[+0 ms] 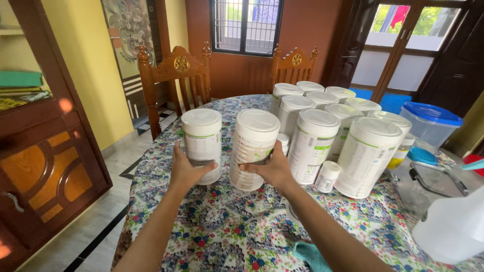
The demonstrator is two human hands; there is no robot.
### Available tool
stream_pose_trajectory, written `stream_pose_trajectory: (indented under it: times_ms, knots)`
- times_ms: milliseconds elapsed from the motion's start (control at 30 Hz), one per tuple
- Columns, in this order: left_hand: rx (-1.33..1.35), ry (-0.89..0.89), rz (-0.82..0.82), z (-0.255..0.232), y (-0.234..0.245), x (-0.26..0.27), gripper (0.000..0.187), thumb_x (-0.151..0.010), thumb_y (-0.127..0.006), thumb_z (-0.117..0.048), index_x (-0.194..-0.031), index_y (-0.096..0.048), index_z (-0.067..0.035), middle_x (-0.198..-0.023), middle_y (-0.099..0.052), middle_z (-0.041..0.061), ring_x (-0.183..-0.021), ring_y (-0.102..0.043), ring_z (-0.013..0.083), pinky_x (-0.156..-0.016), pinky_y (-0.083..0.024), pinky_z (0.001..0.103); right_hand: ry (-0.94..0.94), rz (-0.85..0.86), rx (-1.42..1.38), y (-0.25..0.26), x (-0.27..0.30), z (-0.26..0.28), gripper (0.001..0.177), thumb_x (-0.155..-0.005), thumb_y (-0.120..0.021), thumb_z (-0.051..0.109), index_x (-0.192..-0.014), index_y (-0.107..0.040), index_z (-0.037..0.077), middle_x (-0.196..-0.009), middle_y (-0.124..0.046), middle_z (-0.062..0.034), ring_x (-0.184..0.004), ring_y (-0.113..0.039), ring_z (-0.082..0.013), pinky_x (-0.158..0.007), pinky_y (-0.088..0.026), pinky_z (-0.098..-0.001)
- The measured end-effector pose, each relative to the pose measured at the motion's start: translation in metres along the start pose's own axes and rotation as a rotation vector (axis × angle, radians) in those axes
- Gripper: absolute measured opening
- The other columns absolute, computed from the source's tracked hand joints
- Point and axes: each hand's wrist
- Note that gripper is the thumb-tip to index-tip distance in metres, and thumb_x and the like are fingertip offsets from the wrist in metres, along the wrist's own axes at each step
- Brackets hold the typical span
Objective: The person wipes the exterior of several white cylindrical containers with a blue cloth, sprays them with a spray bottle, and wipes them again. The person opens and closes container lids, wipes the lids, and places the containers back on the table.
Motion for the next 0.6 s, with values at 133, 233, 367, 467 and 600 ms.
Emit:
stream_pose_trajectory:
  times_ms: [133,233,367,467,600]
  knots:
    - [0.089,-0.094,-0.082,0.010,-0.021,-0.006,0.139,-0.055,-0.094,-0.048,-0.158,-0.015,-0.001,-0.155,-0.037,0.025,-0.142,-0.043,0.0392,-0.112,-0.043,0.048,0.042,0.024,0.020,-0.022,-0.024,-0.026,0.100,-0.055,-0.098,0.023,-0.134,-0.041,0.000,-0.130,-0.065,-0.0143,-0.124,-0.063,-0.0247,-0.105,-0.051,-0.0372]
    - [0.070,-0.025,-0.066,0.013,-0.012,-0.004,0.130,-0.058,-0.093,-0.050,-0.158,-0.022,-0.005,-0.151,-0.044,0.022,-0.139,-0.048,0.0365,-0.111,-0.046,0.048,0.123,0.052,0.043,-0.044,-0.042,-0.039,0.104,-0.056,-0.098,0.025,-0.136,-0.038,0.000,-0.133,-0.062,-0.0158,-0.127,-0.060,-0.0261,-0.108,-0.048,-0.0381]
    - [0.043,0.069,-0.064,0.021,0.022,-0.005,0.129,-0.057,-0.092,-0.050,-0.158,-0.024,-0.009,-0.147,-0.050,0.018,-0.132,-0.055,0.0340,-0.106,-0.050,0.047,0.081,0.146,0.152,-0.067,-0.066,-0.047,0.109,-0.057,-0.097,0.032,-0.141,-0.035,0.001,-0.136,-0.059,-0.0168,-0.129,-0.059,-0.0269,-0.108,-0.048,-0.0388]
    - [0.047,0.040,-0.101,0.029,0.046,-0.005,0.126,-0.058,-0.091,-0.051,-0.157,-0.027,-0.007,-0.143,-0.055,0.019,-0.128,-0.060,0.0333,-0.104,-0.053,0.045,0.066,0.210,0.077,-0.090,-0.075,-0.046,0.111,-0.059,-0.095,0.033,-0.145,-0.033,0.001,-0.140,-0.058,-0.0174,-0.132,-0.056,-0.0274,-0.109,-0.047,-0.0392]
    - [0.058,0.012,-0.099,0.037,0.056,-0.005,0.122,-0.059,-0.091,-0.051,-0.154,-0.029,-0.006,-0.139,-0.059,0.020,-0.126,-0.063,0.0324,-0.102,-0.055,0.043,0.022,0.207,0.140,-0.104,-0.084,-0.044,0.115,-0.059,-0.094,0.033,-0.150,-0.029,0.004,-0.142,-0.058,-0.0165,-0.132,-0.056,-0.0271,-0.109,-0.046,-0.0389]
Point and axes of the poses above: each hand's wrist, its own x-axis away from the middle knuckle, its own y-axis out of the back of the hand, z = x × y
